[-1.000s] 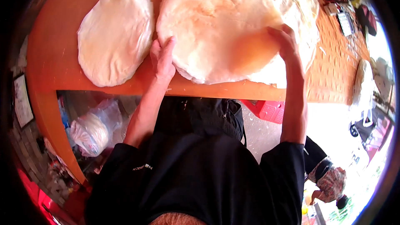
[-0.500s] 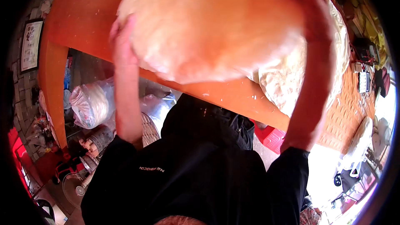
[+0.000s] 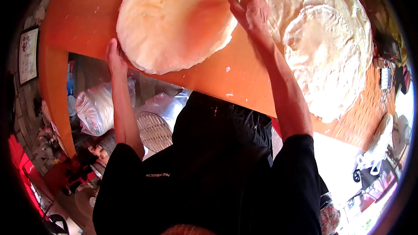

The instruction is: The person separates thin wrappers from a stack and places them onto another stack on the table by hand.

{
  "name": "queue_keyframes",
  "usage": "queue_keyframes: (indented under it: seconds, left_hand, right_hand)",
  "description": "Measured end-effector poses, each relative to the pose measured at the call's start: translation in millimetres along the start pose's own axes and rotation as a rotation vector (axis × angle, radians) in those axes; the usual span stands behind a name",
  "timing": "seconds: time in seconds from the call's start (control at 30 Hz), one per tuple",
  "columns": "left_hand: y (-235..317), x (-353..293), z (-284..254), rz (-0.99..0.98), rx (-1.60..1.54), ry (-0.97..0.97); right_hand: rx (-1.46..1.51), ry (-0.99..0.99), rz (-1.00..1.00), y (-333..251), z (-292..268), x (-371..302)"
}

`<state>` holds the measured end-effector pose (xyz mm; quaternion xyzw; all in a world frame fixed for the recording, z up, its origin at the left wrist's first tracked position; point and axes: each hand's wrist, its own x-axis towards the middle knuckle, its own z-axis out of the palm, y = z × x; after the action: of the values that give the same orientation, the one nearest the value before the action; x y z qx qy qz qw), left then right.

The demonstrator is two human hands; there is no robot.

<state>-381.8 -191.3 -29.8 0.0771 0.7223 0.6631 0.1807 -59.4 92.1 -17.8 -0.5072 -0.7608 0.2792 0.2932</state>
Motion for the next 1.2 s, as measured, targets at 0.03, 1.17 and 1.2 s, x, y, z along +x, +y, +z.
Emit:
queue_keyframes:
  seconds: [0.03, 1.17, 1.2]
  left_hand:
    - [-10, 7, -11, -0.002, -0.224, -0.053]
    - [-4, -132, 16, 0.050, 0.140, 0.043]
    - [-9, -150, 19, 0.055, 0.144, -0.140]
  right_hand:
    - [0.003, 0.000, 0.008, 0, 5, 2]
    - [-0.455, -0.144, -0.101, 101, -227, -161]
    - [-0.460, -0.139, -0.093, 109, -242, -173]
